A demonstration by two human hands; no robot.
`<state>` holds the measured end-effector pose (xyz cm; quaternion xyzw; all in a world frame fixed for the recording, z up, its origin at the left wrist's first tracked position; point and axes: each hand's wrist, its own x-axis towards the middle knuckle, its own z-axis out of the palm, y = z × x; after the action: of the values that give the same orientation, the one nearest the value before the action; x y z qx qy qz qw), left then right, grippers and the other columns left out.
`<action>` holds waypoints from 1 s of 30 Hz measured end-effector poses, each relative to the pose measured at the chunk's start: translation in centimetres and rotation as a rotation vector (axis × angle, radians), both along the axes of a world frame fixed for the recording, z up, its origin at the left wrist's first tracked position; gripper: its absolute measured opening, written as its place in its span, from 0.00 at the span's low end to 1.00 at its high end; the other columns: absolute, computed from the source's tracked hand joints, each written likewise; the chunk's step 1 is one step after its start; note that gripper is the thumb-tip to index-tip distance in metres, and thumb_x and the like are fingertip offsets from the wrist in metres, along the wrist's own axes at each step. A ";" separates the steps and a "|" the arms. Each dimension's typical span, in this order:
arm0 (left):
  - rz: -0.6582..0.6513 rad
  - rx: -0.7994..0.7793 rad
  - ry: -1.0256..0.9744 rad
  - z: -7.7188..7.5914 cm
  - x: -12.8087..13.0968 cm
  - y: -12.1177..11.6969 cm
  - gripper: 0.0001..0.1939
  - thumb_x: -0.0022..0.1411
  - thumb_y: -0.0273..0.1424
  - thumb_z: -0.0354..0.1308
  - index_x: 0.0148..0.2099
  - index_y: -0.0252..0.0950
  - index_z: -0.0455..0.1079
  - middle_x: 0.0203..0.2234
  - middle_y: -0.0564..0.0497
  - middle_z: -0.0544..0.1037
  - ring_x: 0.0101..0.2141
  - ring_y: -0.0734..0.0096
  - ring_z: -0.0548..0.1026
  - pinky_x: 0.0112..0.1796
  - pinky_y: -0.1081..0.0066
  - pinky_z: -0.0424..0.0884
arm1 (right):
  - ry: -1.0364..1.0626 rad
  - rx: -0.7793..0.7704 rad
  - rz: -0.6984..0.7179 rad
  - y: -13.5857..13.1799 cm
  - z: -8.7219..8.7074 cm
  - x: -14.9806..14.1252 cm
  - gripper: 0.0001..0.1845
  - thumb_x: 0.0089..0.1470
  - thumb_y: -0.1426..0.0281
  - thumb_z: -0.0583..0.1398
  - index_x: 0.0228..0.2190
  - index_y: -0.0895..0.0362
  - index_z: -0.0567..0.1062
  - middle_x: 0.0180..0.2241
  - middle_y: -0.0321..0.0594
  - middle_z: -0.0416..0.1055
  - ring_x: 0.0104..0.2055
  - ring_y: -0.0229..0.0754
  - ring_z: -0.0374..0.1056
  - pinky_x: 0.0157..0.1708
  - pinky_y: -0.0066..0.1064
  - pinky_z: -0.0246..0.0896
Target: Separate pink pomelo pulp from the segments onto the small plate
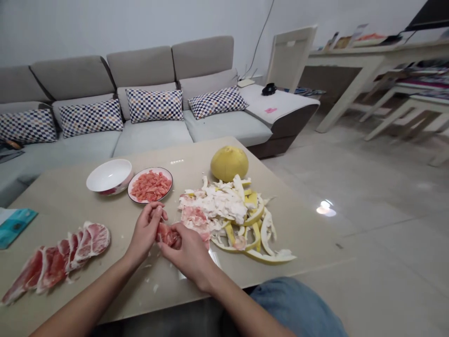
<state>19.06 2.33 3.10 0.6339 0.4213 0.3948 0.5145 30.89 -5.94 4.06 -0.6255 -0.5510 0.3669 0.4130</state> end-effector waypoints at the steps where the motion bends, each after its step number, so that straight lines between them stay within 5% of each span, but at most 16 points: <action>1: -0.012 -0.025 -0.014 0.1 -0.9 -0.4 0.15 0.65 0.43 0.49 0.47 0.38 0.63 0.33 0.51 0.71 0.34 0.70 0.72 0.36 0.73 0.68 | -0.001 0.013 -0.002 0.0 0.1 -0.2 0.10 0.50 0.70 0.62 0.36 0.59 0.76 0.27 0.36 0.73 0.27 0.37 0.66 0.28 0.27 0.61; 4: -0.095 -0.206 -0.118 0.1 -3.9 -1.6 0.22 0.61 0.42 0.57 0.53 0.39 0.60 0.46 0.46 0.71 0.43 0.65 0.72 0.42 0.70 0.69 | 0.032 0.033 0.046 -0.2 0.1 -0.8 0.12 0.52 0.69 0.62 0.40 0.57 0.76 0.28 0.37 0.74 0.28 0.38 0.67 0.27 0.26 0.62; 8: -0.218 -0.304 -0.084 -0.3 -7.6 -3.0 0.18 0.55 0.38 0.64 0.45 0.36 0.67 0.38 0.48 0.76 0.41 0.63 0.74 0.43 0.68 0.67 | 0.033 0.133 0.164 -0.6 -0.5 -1.9 0.14 0.51 0.69 0.63 0.43 0.54 0.76 0.38 0.41 0.75 0.38 0.42 0.71 0.33 0.28 0.67; 12: -0.178 -0.315 -0.100 -1.5 -9.7 -3.5 0.14 0.53 0.36 0.66 0.39 0.36 0.70 0.33 0.49 0.78 0.37 0.64 0.75 0.40 0.69 0.68 | -0.010 0.207 0.179 -0.7 -1.5 -3.0 0.24 0.46 0.68 0.68 0.47 0.52 0.72 0.49 0.46 0.69 0.43 0.44 0.69 0.34 0.30 0.69; 15: -0.155 -0.312 -0.128 -2.8 -10.5 -3.4 0.13 0.51 0.35 0.67 0.36 0.36 0.71 0.33 0.50 0.77 0.37 0.64 0.75 0.39 0.70 0.68 | 0.019 0.214 0.191 -0.3 -2.1 -3.5 0.18 0.49 0.65 0.67 0.44 0.52 0.74 0.43 0.44 0.71 0.37 0.41 0.69 0.29 0.27 0.67; 19: -0.176 -0.338 -0.158 -3.6 -11.2 -3.5 0.12 0.51 0.34 0.68 0.37 0.36 0.71 0.34 0.50 0.75 0.38 0.65 0.74 0.39 0.70 0.68 | 0.013 0.238 0.201 0.1 -2.5 -4.1 0.10 0.50 0.65 0.67 0.35 0.53 0.77 0.34 0.40 0.74 0.37 0.42 0.70 0.34 0.30 0.65; 30: -0.228 -0.473 -0.178 -3.0 -11.2 -4.1 0.13 0.50 0.33 0.68 0.36 0.36 0.70 0.32 0.50 0.75 0.35 0.67 0.73 0.37 0.70 0.68 | 0.040 0.139 0.190 -0.2 -1.8 -4.5 0.05 0.52 0.67 0.65 0.34 0.50 0.80 0.33 0.39 0.77 0.39 0.44 0.72 0.41 0.34 0.66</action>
<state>7.89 -1.73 0.09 0.5021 0.3809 0.2795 0.7244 26.38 -6.09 2.25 -0.5327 -0.6236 0.3776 0.4298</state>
